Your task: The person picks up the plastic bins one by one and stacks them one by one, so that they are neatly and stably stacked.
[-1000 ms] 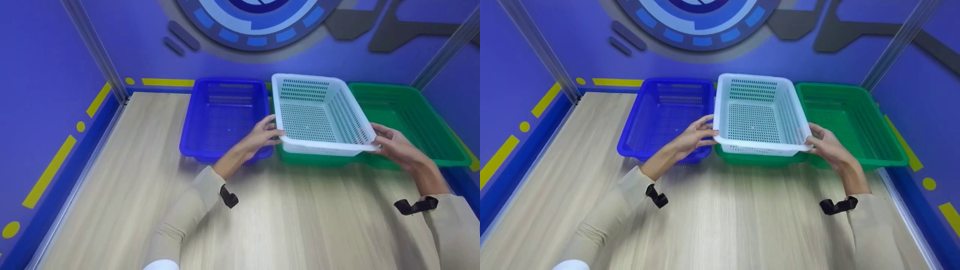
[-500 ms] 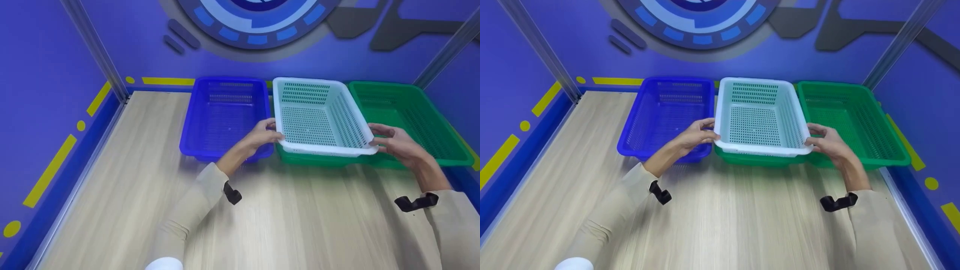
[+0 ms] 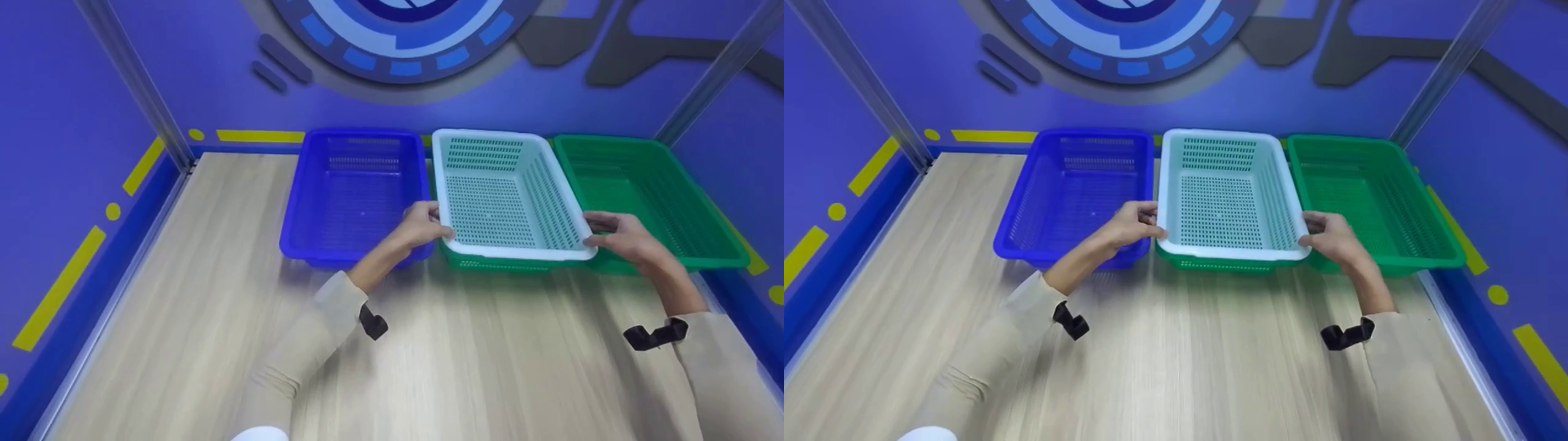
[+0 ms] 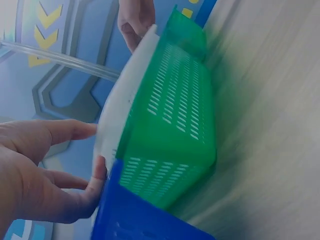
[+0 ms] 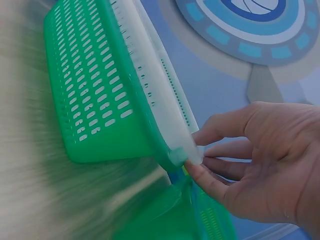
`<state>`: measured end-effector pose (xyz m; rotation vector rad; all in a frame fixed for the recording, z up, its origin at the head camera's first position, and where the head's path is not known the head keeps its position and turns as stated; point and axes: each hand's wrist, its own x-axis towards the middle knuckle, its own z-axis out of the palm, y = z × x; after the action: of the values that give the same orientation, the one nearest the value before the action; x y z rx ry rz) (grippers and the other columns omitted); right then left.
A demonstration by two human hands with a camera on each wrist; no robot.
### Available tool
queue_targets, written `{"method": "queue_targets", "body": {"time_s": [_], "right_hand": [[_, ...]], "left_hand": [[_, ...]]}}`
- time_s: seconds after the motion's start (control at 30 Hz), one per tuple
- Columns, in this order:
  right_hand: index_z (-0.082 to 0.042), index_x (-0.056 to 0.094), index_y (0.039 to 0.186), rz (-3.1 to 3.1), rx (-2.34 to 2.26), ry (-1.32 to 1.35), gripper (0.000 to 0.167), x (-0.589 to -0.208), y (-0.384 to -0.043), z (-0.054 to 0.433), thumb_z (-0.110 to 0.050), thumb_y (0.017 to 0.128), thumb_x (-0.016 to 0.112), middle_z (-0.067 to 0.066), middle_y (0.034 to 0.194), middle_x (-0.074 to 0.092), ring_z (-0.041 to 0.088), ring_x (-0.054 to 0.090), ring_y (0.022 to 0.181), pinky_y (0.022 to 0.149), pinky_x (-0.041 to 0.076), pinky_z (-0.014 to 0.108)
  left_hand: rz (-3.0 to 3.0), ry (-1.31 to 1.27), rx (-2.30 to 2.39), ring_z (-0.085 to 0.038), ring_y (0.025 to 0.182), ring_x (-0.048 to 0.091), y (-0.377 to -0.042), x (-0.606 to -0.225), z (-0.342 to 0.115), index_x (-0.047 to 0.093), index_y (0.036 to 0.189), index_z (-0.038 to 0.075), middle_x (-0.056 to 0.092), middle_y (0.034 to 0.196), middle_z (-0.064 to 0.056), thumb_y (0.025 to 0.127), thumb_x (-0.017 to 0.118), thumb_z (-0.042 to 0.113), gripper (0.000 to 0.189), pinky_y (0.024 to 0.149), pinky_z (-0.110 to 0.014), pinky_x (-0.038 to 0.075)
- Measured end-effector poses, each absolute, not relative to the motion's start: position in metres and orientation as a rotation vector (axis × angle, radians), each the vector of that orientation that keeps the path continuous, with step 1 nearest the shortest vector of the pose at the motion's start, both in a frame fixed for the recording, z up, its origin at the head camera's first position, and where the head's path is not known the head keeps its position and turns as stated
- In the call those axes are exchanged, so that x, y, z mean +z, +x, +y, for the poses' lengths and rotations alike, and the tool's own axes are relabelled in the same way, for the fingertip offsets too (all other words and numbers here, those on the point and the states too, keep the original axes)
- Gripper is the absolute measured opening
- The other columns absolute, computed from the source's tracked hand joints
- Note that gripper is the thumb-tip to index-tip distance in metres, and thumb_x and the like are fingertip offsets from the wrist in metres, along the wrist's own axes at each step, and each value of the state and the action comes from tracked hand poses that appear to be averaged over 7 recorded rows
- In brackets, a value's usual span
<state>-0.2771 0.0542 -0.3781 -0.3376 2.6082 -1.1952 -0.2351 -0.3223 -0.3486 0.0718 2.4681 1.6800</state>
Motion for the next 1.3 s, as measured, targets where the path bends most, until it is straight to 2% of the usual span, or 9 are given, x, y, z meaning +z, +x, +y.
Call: {"method": "queue_targets", "body": {"time_s": [0.17, 0.33, 0.47, 0.67, 0.8, 0.93, 1.03, 1.2, 1.3], "right_hand": [[0.010, 0.030, 0.155, 2.632, -1.155, -0.356, 0.068, -0.378, -0.274, 0.051, -0.012, 0.099, 0.063, 0.038, 0.150, 0.044, 0.046, 0.050, 0.132, 0.076, 0.042, 0.003], [0.011, 0.038, 0.151, 2.697, -1.118, -0.382, 0.065, -0.379, -0.273, 0.050, -0.012, 0.097, 0.066, 0.037, 0.147, 0.048, 0.045, 0.053, 0.128, 0.074, 0.042, 0.003], [0.010, 0.043, 0.149, 2.730, -1.117, -0.395, 0.064, -0.379, -0.274, 0.050, -0.014, 0.096, 0.068, 0.035, 0.145, 0.052, 0.043, 0.055, 0.127, 0.074, 0.041, 0.003], [0.006, 0.040, 0.152, 2.709, -1.114, -0.371, 0.064, -0.377, -0.273, 0.050, -0.020, 0.100, 0.066, 0.033, 0.148, 0.051, 0.044, 0.054, 0.131, 0.078, 0.041, 0.005], [0.004, 0.038, 0.154, 2.687, -1.183, -0.356, 0.066, -0.373, -0.272, 0.049, -0.028, 0.102, 0.063, 0.032, 0.152, 0.046, 0.044, 0.048, 0.137, 0.104, 0.049, 0.036], [0.002, 0.038, 0.155, 2.672, -1.287, -0.331, 0.067, -0.367, -0.270, 0.042, -0.034, 0.103, 0.061, 0.029, 0.155, 0.045, 0.014, 0.058, 0.122, 0.115, 0.035, 0.065], [0.001, 0.043, 0.153, 2.688, -1.321, -0.342, 0.063, -0.362, -0.269, 0.032, -0.035, 0.104, 0.059, 0.027, 0.153, 0.048, -0.010, 0.053, 0.104, 0.112, 0.045, 0.053], [-0.002, 0.046, 0.152, 2.692, -1.346, -0.408, 0.060, -0.355, -0.268, 0.009, -0.036, 0.104, 0.059, 0.024, 0.150, 0.052, -0.009, 0.057, 0.106, 0.088, 0.049, 0.014], [-0.002, 0.045, 0.152, 2.622, -1.406, -0.453, 0.059, -0.353, -0.267, -0.006, -0.032, 0.104, 0.059, 0.025, 0.151, 0.052, -0.011, 0.058, 0.103, 0.082, 0.050, 0.008]], "left_hand": [[2.560, -0.012, 1.546, -0.014, 0.095, 0.065, -0.223, -0.340, -0.316, 0.064, 0.133, 0.001, 0.073, 0.116, -0.011, 0.088, 0.077, 0.008, 0.048, 0.089, -0.028, 0.057], [2.602, 0.007, 1.444, -0.019, 0.123, 0.060, -0.215, -0.336, -0.316, 0.042, 0.154, 0.000, 0.059, 0.145, -0.016, 0.094, 0.074, 0.019, 0.071, 0.107, -0.035, 0.052], [2.585, 0.032, 1.413, -0.027, 0.141, 0.051, -0.215, -0.332, -0.318, 0.044, 0.153, 0.003, 0.053, 0.153, -0.016, 0.095, 0.071, 0.025, 0.068, 0.116, -0.039, 0.045], [2.480, 0.004, 1.538, -0.025, 0.136, 0.056, -0.218, -0.330, -0.326, 0.047, 0.151, 0.003, 0.057, 0.148, -0.014, 0.096, 0.070, 0.023, 0.063, 0.115, -0.036, 0.045], [2.328, 0.057, 1.685, -0.028, 0.135, 0.058, -0.220, -0.329, -0.338, 0.042, 0.153, 0.000, 0.055, 0.149, -0.018, 0.099, 0.066, 0.016, 0.061, 0.111, -0.033, 0.050], [2.190, 0.149, 1.800, -0.032, 0.137, 0.055, -0.223, -0.328, -0.358, 0.041, 0.154, 0.001, 0.053, 0.150, -0.020, 0.102, 0.063, 0.014, 0.058, 0.111, -0.036, 0.050], [2.143, 0.205, 1.849, -0.033, 0.137, 0.054, -0.224, -0.326, -0.376, 0.045, 0.152, 0.003, 0.053, 0.151, -0.019, 0.102, 0.063, 0.015, 0.054, 0.114, -0.040, 0.048], [2.169, 0.178, 1.879, -0.031, 0.133, 0.057, -0.219, -0.324, -0.410, 0.054, 0.146, 0.006, 0.055, 0.149, -0.018, 0.102, 0.062, 0.015, 0.045, 0.116, -0.043, 0.046], [2.190, 0.159, 1.895, -0.029, 0.131, 0.058, -0.215, -0.323, -0.429, 0.056, 0.144, 0.005, 0.057, 0.148, -0.019, 0.103, 0.060, 0.014, 0.042, 0.115, -0.042, 0.047]]}}
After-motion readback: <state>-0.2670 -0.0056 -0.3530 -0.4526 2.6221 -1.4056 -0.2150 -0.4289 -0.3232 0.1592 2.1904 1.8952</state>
